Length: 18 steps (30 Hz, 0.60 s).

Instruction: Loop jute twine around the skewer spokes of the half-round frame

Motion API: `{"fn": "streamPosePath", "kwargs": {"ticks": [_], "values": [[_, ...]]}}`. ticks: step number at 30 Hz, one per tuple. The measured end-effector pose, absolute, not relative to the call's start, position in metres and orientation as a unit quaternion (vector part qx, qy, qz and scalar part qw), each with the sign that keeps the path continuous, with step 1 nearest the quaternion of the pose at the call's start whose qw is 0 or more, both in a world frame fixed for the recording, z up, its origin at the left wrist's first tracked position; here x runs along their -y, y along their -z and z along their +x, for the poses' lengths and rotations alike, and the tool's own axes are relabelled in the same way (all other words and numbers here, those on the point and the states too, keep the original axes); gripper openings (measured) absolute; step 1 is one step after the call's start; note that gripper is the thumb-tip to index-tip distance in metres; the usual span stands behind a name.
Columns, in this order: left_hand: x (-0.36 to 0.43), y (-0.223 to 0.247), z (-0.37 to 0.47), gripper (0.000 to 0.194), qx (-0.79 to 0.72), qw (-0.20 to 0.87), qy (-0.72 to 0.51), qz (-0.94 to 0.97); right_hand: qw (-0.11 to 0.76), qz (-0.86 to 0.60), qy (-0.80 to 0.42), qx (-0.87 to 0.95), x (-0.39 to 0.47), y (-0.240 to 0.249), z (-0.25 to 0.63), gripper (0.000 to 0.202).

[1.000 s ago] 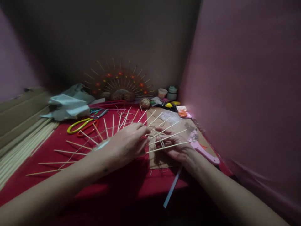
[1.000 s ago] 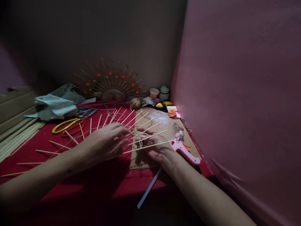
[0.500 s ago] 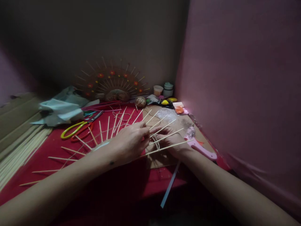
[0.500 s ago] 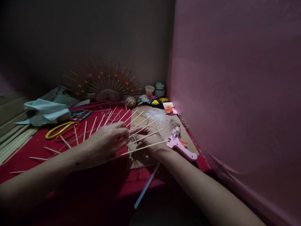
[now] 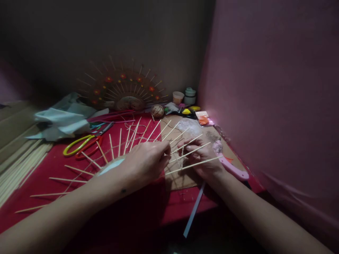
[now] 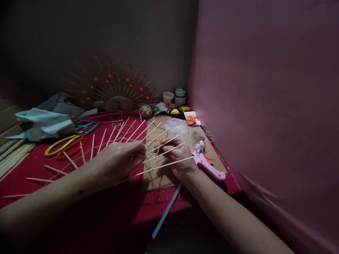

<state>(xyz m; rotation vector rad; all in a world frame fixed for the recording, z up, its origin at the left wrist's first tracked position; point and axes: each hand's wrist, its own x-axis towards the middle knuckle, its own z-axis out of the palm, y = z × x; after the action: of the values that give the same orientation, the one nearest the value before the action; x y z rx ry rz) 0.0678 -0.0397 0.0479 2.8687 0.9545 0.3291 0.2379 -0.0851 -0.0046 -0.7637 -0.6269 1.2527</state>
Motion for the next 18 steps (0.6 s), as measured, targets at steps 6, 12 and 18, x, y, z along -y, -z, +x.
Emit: {"fn": "streamPosePath", "kwargs": {"ticks": [6, 12, 18], "values": [[0.042, -0.053, 0.065, 0.014, -0.308, 0.079, -0.118, 0.941, 0.698, -0.302, -0.609, 0.228, 0.087, 0.005, 0.248, 0.012], [0.041, -0.06, 0.066, 0.021, -0.289, 0.118, -0.127, 0.941, 0.704, -0.296, -0.6, 0.238, 0.085, 0.007, 0.249, 0.004], [0.045, -0.067, 0.064, 0.022, -0.302, 0.079, -0.114, 0.943, 0.704, -0.288, -0.597, 0.255, 0.086, 0.005, 0.248, 0.004]]}}
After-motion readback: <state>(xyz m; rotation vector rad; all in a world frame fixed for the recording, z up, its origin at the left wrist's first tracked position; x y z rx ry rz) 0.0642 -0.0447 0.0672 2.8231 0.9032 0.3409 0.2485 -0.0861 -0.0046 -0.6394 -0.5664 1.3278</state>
